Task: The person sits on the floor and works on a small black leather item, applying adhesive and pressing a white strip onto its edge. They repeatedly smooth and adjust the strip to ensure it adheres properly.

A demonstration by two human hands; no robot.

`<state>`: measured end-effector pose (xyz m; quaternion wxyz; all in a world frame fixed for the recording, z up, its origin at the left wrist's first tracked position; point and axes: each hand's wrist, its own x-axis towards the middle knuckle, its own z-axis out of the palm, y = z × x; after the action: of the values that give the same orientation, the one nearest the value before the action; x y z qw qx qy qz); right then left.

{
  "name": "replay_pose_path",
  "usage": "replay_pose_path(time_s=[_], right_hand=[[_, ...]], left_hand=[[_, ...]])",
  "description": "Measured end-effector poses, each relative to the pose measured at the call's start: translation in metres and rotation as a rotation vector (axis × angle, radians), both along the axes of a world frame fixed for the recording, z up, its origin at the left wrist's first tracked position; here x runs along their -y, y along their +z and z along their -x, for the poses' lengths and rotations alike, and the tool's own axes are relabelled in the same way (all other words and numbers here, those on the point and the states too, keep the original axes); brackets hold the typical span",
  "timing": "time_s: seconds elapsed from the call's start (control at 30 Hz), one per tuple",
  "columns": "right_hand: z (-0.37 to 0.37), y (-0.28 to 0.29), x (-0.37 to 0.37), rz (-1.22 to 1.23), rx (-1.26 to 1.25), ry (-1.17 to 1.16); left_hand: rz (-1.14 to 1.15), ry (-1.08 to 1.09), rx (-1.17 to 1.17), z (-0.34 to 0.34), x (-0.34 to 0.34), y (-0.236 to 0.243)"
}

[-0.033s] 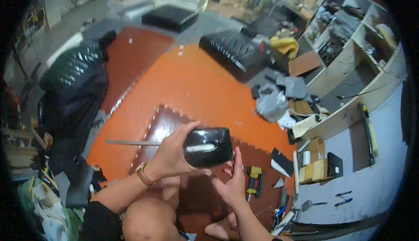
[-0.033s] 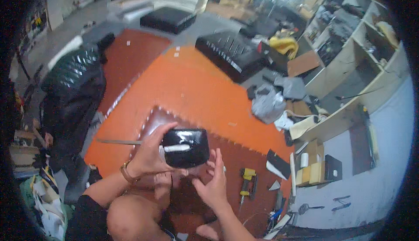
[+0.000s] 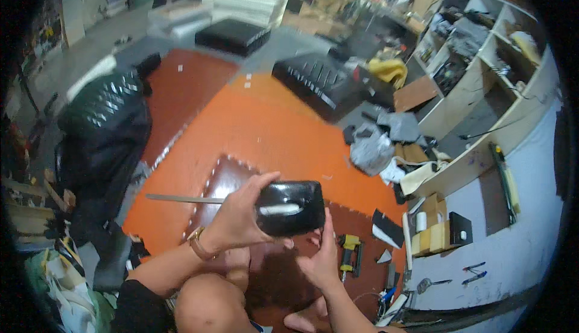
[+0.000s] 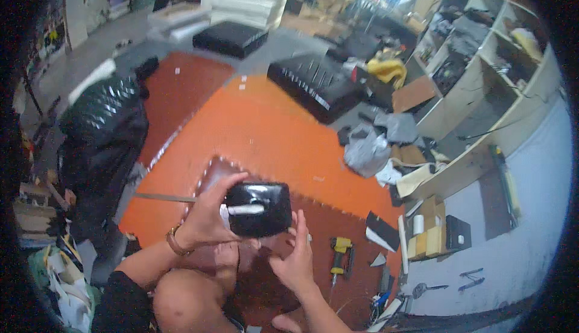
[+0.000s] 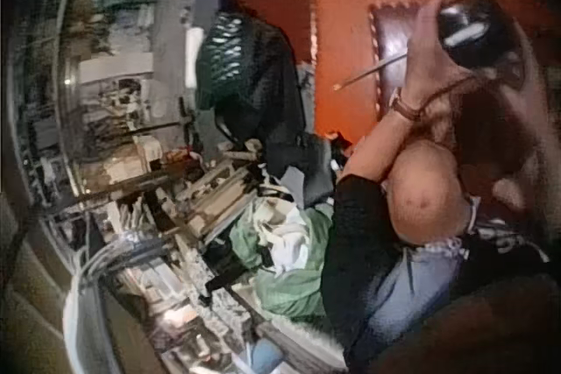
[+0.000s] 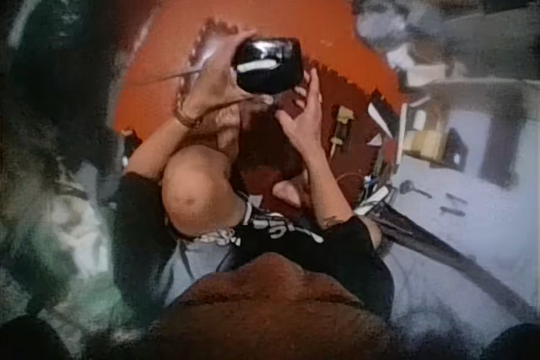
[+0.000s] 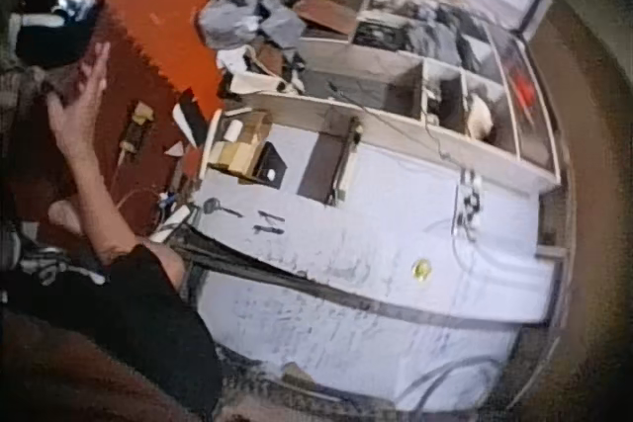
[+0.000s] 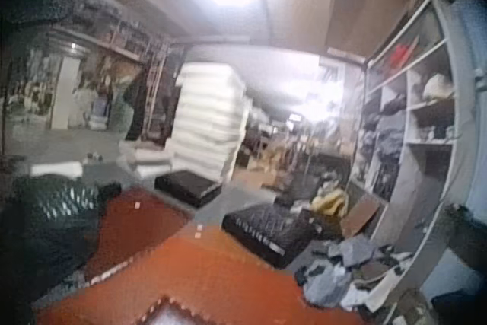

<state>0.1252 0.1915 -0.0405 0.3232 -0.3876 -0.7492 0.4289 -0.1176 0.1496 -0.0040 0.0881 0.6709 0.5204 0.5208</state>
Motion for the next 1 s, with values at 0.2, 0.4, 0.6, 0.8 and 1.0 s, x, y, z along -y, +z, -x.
replay_pose_path(time_s=[0.2, 0.4, 0.6, 0.8, 1.0], right_hand=[[-0.027, 0.068, 0.051, 0.098, -0.462, 0.103], [-0.056, 0.130, 0.149, -0.150, -0.585, 0.029], [-0.094, 0.139, 0.177, -0.552, -0.153, -0.173], [-0.160, 0.195, 0.139, -0.517, -0.550, -0.098], [-0.186, 0.186, 0.130, -0.371, -0.587, 0.106]], left_hand=[[-0.217, -0.173, 0.010, -0.047, 0.065, 0.134], [-0.412, -0.064, 0.269, -0.130, 0.175, 0.197], [-0.474, -0.131, 0.742, -0.209, 0.225, 0.196], [-0.166, -0.538, 0.664, -0.199, 0.233, 0.170], [0.224, -0.481, 0.723, -0.168, 0.224, 0.149]])
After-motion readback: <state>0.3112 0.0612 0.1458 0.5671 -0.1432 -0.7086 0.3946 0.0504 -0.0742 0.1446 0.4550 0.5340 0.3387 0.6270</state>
